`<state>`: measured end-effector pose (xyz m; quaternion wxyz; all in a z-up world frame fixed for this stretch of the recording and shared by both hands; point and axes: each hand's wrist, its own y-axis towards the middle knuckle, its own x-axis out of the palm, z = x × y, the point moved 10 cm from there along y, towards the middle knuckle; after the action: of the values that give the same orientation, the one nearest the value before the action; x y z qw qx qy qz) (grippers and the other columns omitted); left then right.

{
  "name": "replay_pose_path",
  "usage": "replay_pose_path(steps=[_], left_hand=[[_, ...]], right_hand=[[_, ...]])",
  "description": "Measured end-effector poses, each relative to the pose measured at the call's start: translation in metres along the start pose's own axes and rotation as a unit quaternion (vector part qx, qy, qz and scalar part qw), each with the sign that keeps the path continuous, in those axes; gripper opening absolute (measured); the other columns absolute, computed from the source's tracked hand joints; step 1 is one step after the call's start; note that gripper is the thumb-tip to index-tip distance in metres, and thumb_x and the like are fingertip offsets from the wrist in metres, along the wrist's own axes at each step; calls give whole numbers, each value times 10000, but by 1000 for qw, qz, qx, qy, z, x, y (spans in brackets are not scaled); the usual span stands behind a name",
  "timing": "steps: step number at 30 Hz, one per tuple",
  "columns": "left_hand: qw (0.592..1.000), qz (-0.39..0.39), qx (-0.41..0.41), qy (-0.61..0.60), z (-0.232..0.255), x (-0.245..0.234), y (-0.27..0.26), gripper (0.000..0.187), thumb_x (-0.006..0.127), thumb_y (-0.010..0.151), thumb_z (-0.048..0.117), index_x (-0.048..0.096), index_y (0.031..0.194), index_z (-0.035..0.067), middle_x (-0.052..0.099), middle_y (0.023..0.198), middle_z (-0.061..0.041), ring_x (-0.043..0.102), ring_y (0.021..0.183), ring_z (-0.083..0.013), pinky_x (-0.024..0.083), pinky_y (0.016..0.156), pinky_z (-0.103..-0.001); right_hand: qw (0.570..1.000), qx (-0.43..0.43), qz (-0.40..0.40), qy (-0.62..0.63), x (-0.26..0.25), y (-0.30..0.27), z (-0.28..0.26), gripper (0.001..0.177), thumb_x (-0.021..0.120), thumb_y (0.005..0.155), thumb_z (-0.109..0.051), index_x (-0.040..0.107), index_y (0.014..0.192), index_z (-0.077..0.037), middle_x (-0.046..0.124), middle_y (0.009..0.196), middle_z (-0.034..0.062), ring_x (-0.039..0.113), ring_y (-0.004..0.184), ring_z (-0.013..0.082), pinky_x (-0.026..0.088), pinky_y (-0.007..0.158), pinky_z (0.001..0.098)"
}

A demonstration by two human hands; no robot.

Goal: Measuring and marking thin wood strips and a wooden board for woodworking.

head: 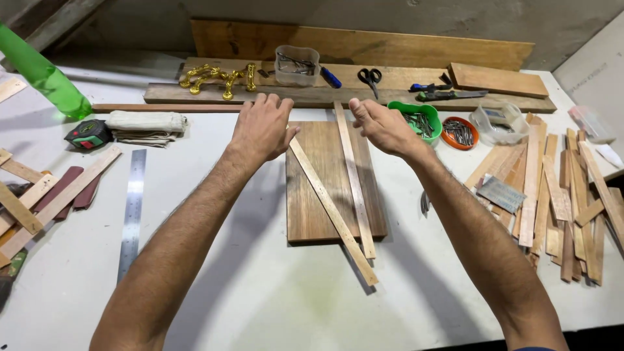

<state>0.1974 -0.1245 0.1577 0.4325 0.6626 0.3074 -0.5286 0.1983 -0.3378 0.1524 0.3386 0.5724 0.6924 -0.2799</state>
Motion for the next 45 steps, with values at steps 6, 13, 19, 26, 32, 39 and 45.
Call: replay_pose_path(steps=[6, 13, 19, 26, 32, 39, 45], left_hand=[[945, -299, -106, -77, 24, 85, -41, 799, 536, 990, 622, 390, 1479, 7, 693, 1098, -160, 725, 946, -276, 640, 842, -518], [916, -318, -147, -198, 24, 157, -60, 974, 450, 990, 685, 230, 1543, -87, 725, 1034, -218, 756, 881, -306, 638, 836, -474], [924, -284, -97, -239, 37, 160, -59, 1147, 553, 913, 671, 113, 1482, -223, 705, 944, -264, 774, 804, -327, 677, 686, -405], [922, -257, -110, -266, 30, 170, -49, 1117, 572, 953, 633, 96, 1483, -228, 689, 898, -263, 748, 741, -306, 656, 626, -397], [903, -245, -179, -304, 10, 160, -52, 903, 588, 949, 580, 286, 1487, -80, 704, 872, -181, 717, 687, -243, 634, 607, -398], [959, -88, -104, -248, 6, 143, -42, 686, 612, 981, 458, 378, 1550, 156, 462, 1440, -183, 468, 1308, -305, 495, 1049, -507], [973, -61, -63, -212, -4, 150, -43, 652, 557, 989, 444, 374, 1557, 182, 343, 1603, -90, 338, 1370, -354, 346, 1111, -563]], right_hand=[[992, 99, -50, -68, 25, -43, 60, 793, 402, 989, -670, 488, 1470, -45, 705, 1058, 201, 724, 996, 300, 618, 844, 485], [984, 147, -98, -31, 89, -64, 140, 938, 551, 898, -631, 334, 1545, 12, 683, 1033, 269, 734, 926, 361, 646, 738, 491], [1000, -1, -15, -14, 97, -49, 150, 997, 665, 869, -615, 365, 1526, 73, 576, 1192, 279, 646, 1021, 335, 577, 809, 444], [998, 49, -35, -36, 90, -35, 151, 963, 632, 890, -616, 390, 1533, 59, 590, 1105, 240, 629, 948, 314, 563, 767, 464], [995, -21, 19, -97, 69, -46, 71, 744, 736, 869, -515, 560, 1399, -22, 621, 1061, 193, 658, 885, 249, 600, 702, 411], [987, -117, -90, -57, 137, -42, 0, 654, 868, 789, -376, 644, 1305, -43, 723, 915, 106, 707, 772, 198, 619, 646, 362], [992, -112, -39, -49, 155, -17, -14, 608, 865, 823, -319, 660, 1285, 19, 725, 818, 119, 695, 683, 203, 600, 591, 348]])
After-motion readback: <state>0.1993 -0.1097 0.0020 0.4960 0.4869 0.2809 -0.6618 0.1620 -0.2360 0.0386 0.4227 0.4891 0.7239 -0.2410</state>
